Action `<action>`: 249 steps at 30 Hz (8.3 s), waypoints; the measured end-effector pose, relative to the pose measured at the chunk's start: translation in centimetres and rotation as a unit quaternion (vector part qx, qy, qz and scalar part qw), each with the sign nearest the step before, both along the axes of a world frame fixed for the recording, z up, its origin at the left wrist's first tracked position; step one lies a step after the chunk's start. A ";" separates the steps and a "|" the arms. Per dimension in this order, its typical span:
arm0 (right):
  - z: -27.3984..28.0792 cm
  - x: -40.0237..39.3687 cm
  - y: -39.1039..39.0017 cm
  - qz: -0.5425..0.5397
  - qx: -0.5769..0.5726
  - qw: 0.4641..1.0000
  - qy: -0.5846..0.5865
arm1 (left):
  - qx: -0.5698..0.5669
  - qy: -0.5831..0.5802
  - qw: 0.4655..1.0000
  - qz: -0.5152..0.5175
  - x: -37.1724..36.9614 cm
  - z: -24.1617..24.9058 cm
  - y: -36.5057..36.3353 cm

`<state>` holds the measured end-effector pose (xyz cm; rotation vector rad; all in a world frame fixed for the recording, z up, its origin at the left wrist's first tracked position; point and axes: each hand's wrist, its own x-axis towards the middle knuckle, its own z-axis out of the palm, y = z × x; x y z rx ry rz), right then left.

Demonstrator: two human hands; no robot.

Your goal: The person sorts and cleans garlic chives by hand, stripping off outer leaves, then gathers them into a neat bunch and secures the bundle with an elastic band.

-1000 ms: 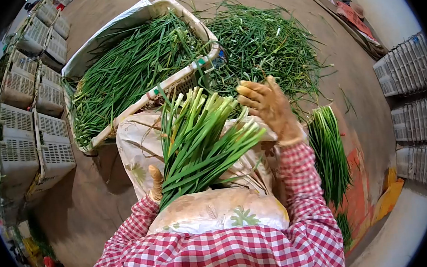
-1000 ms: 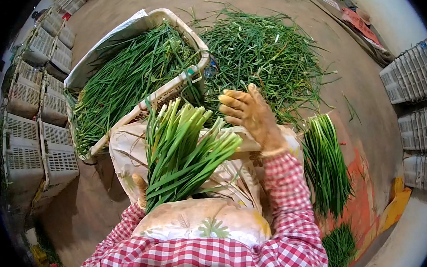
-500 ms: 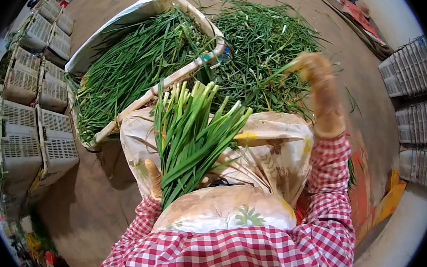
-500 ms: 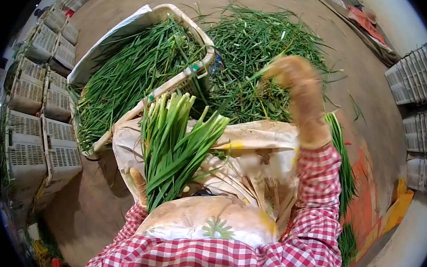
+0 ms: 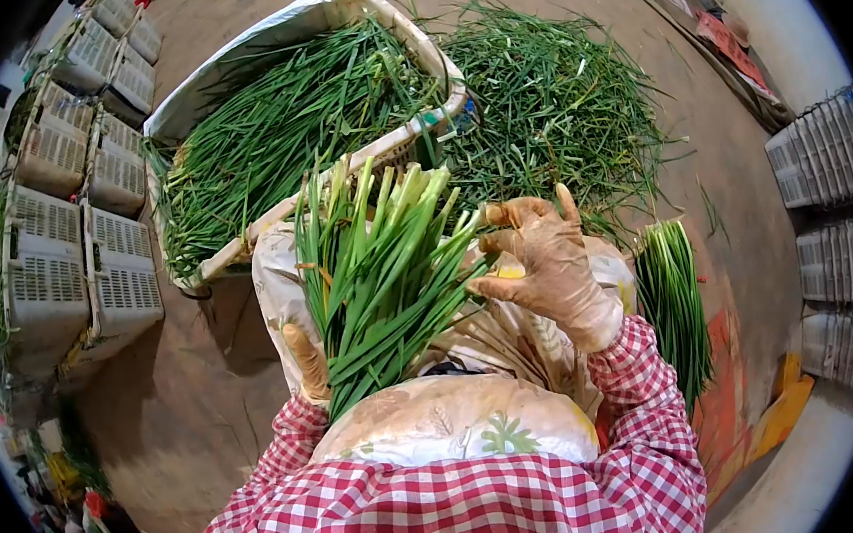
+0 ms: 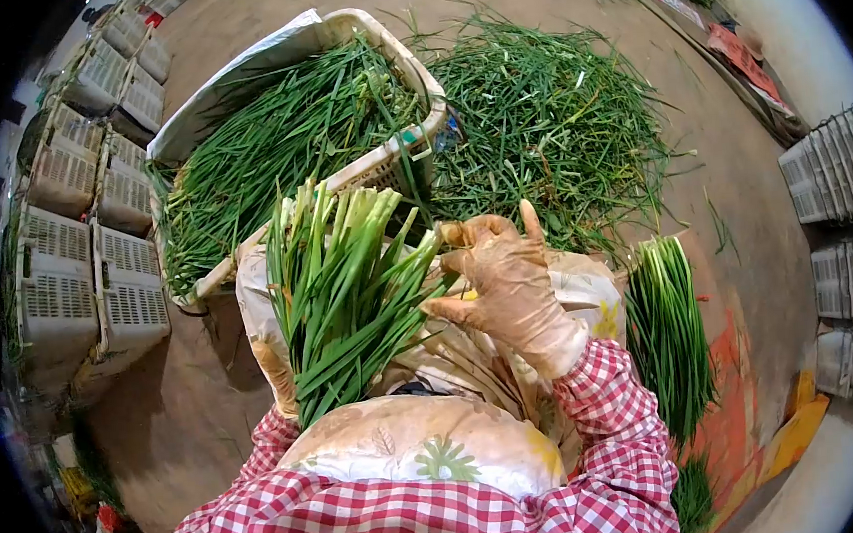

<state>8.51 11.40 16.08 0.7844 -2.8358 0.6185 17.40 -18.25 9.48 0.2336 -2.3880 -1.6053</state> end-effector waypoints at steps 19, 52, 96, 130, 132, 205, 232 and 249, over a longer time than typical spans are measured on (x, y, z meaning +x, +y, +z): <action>-5.9 -3.9 3.1 -0.248 -0.395 0.853 -0.233 | 0.452 -0.191 0.835 -0.249 3.4 -4.3 -3.2; 6.4 -9.4 14.8 -0.357 -0.054 0.877 0.319 | 0.670 -0.191 0.717 -0.019 4.0 -2.9 -1.5; -4.2 -9.4 6.9 -0.208 -0.253 0.890 -0.318 | 0.513 -0.137 0.845 -0.060 3.3 -2.7 -0.9; 5.1 -9.6 6.7 -0.038 -0.651 0.750 -0.106 | 0.456 -0.207 0.857 -0.120 0.5 2.2 1.8; 2.6 -10.7 8.7 -0.245 -0.311 0.918 0.021 | 0.398 -0.190 0.889 -0.124 0.5 3.8 2.2; 0.2 -2.2 -4.8 -0.002 0.008 0.992 -0.127 | 0.533 -0.189 0.774 -0.286 0.5 2.1 2.2; 1.7 -2.2 3.1 -0.191 -0.332 0.923 -0.042 | 0.647 -0.097 0.744 -0.135 0.7 -1.6 0.5; 0.1 3.0 -3.5 0.072 -0.233 0.964 -0.106 | 0.685 -0.045 0.719 -0.109 1.0 -1.7 0.4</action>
